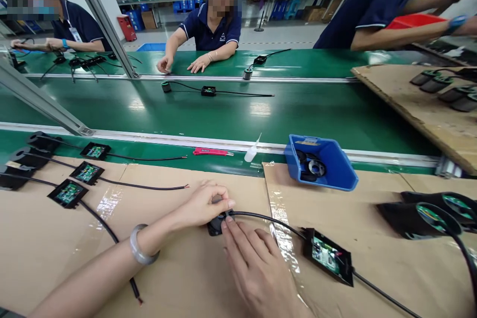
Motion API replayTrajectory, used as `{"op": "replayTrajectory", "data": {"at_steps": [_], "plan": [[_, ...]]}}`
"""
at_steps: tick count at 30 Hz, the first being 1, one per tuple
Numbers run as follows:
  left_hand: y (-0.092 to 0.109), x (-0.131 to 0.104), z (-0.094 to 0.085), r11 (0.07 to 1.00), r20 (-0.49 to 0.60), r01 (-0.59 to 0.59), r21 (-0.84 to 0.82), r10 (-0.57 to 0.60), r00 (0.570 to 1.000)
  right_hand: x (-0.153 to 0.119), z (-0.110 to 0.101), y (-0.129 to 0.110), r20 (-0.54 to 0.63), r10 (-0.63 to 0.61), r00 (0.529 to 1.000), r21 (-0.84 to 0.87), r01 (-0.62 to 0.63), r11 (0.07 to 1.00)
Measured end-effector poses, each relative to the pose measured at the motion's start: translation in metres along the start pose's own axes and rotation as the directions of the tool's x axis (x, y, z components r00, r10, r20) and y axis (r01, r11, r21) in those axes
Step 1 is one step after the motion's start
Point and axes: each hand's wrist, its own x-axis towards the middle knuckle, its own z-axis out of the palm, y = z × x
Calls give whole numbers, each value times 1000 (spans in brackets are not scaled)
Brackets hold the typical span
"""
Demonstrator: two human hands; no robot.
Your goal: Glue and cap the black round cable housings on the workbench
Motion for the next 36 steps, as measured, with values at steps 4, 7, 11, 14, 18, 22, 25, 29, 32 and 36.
{"op": "replayTrajectory", "data": {"at_steps": [4, 7, 11, 14, 18, 22, 25, 29, 32, 36], "plan": [[-10, 6, -9, 991, 67, 37, -130, -28, 997, 9, -4, 6, 4, -65, 998, -31, 65, 997], [-16, 2, -17, 970, 87, 79, -231, -60, 994, 14, -7, 11, 42, -109, 993, -51, 112, 992], [-19, -11, -21, 934, 116, 85, -346, -48, 992, 11, 3, 7, 4, -65, 998, -7, 65, 998], [-16, -18, -16, 943, 130, -2, -332, 48, 990, 3, 17, -2, -97, 78, 992, 52, -73, 996], [-10, -24, -8, 979, 50, -16, -203, 27, 998, -4, 21, -2, -65, 73, 995, 62, -69, 996], [-9, -27, 1, 996, -72, -55, -77, 49, 996, -2, 12, 11, 15, -37, 999, 69, 36, 997], [-12, -25, 10, 996, -133, -46, -72, 36, 990, 2, 8, 17, -4, -53, 999, 62, 53, 997], [-10, -27, 16, 999, -218, -32, -14, 28, 975, 6, 9, 18, -5, -89, 996, 46, 89, 995], [-8, -40, 14, 947, -264, -212, 239, 274, 925, 2, 15, 13, -37, -75, 997, -19, 74, 997], [-30, -53, 8, 590, -30, -507, 628, 670, 742, -5, 30, 6, 21, 14, 1000, -87, -12, 996]]}}
